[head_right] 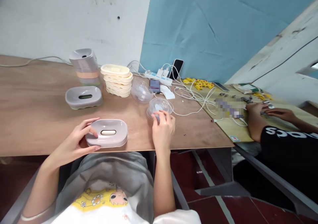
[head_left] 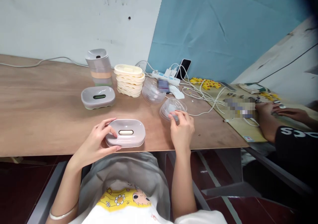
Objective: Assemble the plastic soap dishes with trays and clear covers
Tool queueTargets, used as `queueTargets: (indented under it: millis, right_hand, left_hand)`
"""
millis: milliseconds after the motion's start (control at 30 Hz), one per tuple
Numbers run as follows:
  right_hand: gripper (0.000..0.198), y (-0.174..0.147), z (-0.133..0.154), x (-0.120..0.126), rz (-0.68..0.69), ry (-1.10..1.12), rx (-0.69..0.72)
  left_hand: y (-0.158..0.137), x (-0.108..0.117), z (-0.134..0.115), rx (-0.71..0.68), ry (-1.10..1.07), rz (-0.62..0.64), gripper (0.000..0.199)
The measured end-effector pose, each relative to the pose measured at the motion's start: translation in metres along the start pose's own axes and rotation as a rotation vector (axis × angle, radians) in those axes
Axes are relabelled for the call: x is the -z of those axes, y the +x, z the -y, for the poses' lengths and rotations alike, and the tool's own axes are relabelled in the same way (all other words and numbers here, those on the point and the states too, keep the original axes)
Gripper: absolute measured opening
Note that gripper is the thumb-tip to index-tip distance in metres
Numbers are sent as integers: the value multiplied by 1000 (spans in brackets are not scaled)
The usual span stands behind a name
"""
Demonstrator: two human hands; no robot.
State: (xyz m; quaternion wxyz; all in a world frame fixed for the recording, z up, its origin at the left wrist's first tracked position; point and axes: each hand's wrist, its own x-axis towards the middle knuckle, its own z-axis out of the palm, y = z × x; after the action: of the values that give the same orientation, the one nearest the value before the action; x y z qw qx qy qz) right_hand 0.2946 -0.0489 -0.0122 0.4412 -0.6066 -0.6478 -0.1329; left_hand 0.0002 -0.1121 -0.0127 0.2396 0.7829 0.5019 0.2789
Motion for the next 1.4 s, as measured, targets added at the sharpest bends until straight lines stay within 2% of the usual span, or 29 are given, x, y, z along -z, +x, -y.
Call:
queueTargets:
  millis: [67, 133, 167, 233, 300, 367, 433, 500, 633, 867, 1000, 1100, 1200, 1400]
  right_hand:
    - [17, -5, 10, 4, -99, 159, 23]
    - [10, -15, 28, 10, -226, 410, -13]
    - [8, -21, 38, 13, -282, 563, -77]
    - [13, -35, 59, 19, -334, 879, -312]
    - [22, -45, 74, 21, -280, 1116, -596]
    - [33, -50, 79, 20, -136, 1239, -829]
    - [43, -50, 75, 17, 40, 1284, -968]
    - [52, -48, 69, 14, 176, 1296, -1015]
    - [57, -49, 62, 6, 249, 1250, -933]
    - [37, -55, 64, -4, 435, 1000, -611]
    - [37, -55, 61, -3, 512, 893, -470]
    - [43, -56, 59, -1, 559, 872, -372]
    - [50, -57, 58, 2, 604, 869, -302]
    - [55, -59, 58, 1, 602, 885, -321]
  left_hand:
    - [0, 0, 0, -2, -2, 0, 25]
    - [1, 0, -1, -10, -2, -3, 24]
    - [1, 0, -1, -15, -2, -6, 24]
    - [2, -1, 0, -18, 0, -13, 23]
    - [2, -1, 0, -14, 1, -17, 23]
    - [1, -2, 1, 4, -2, -28, 27]
    - [0, -3, 3, 13, -28, -58, 36]
    - [-1, -5, 4, 10, -66, -87, 51]
    - [-2, -7, 5, 34, -94, -101, 71]
    - [0, -8, 7, 33, -151, -93, 80]
    - [0, -9, 8, 1, -186, -118, 87]
    - [-1, -11, 9, 5, -247, -126, 85]
    - [-1, -13, 11, -7, -332, -150, 74]
    - [-1, -14, 11, 25, -350, -157, 67]
